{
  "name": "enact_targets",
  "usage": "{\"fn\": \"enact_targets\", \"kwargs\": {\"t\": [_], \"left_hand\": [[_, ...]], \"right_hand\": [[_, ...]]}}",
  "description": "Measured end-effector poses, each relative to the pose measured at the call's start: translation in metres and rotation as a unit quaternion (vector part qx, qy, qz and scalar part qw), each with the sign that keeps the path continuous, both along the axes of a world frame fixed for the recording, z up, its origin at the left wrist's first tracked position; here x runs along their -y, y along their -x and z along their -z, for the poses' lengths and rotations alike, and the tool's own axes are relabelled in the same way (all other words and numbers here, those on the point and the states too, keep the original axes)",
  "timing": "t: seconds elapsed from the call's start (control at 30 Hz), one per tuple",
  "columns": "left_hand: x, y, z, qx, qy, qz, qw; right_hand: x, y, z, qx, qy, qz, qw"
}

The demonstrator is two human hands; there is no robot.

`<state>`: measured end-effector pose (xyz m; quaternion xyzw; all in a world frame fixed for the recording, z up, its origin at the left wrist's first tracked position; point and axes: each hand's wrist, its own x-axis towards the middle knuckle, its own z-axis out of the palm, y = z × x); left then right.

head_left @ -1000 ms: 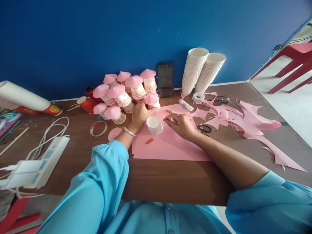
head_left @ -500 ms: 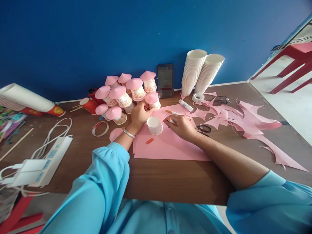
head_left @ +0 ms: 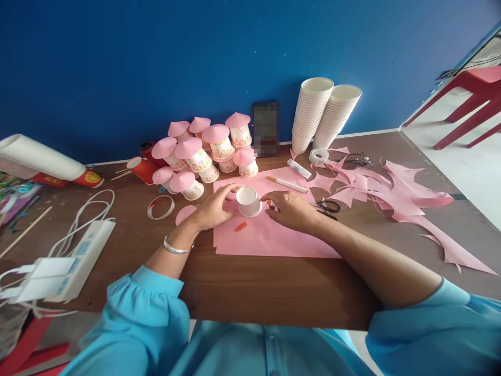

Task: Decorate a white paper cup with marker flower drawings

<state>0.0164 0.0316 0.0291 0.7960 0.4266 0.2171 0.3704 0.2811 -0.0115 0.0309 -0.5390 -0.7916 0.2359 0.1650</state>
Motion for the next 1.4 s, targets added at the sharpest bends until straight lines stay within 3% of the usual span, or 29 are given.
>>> {"fn": "enact_targets", "kwargs": {"t": [0.23,0.3,0.4,0.5,0.6,0.67,0.77,0.97,1.07,1.27,1.33,1.4], "left_hand": [[0.005,-0.027,0.001,0.06,0.034,-0.04,0.997],[0.008,-0.034,0.0,0.133,0.05,-0.044,0.989],[0.018,-0.043,0.0,0.237,0.149,-0.081,0.957],[0.029,-0.048,0.004,0.325,0.218,-0.111,0.913],[0.033,-0.05,0.01,0.384,0.296,-0.127,0.865],[0.033,-0.05,0.012,0.403,0.34,-0.129,0.84],[0.031,-0.049,0.012,0.399,0.356,-0.125,0.836],[0.029,-0.047,0.014,0.4,0.361,-0.113,0.835],[0.027,-0.047,0.016,0.408,0.363,-0.107,0.831],[0.027,-0.049,0.015,0.424,0.364,-0.096,0.824],[0.028,-0.05,0.014,0.424,0.367,-0.095,0.823],[0.027,-0.05,0.013,0.418,0.368,-0.085,0.826]], "right_hand": [[0.007,0.007,-0.002,0.034,0.008,0.004,0.999],[0.006,0.004,-0.002,-0.009,-0.003,0.012,1.0],[0.006,-0.002,-0.006,-0.14,-0.01,0.046,0.989],[0.005,-0.006,-0.01,-0.33,0.048,0.072,0.94],[0.003,-0.008,-0.011,-0.497,0.124,0.082,0.855],[-0.001,-0.007,-0.009,-0.555,0.154,0.11,0.81],[-0.008,-0.007,-0.003,-0.582,0.167,0.159,0.78],[-0.009,-0.011,0.003,-0.578,0.201,0.141,0.779],[-0.005,-0.007,-0.001,-0.576,0.179,0.141,0.785],[0.007,0.001,-0.003,-0.604,0.121,0.062,0.785],[0.013,0.001,-0.001,-0.591,0.095,0.058,0.799],[0.019,0.0,0.001,-0.547,0.041,0.048,0.834]]}}
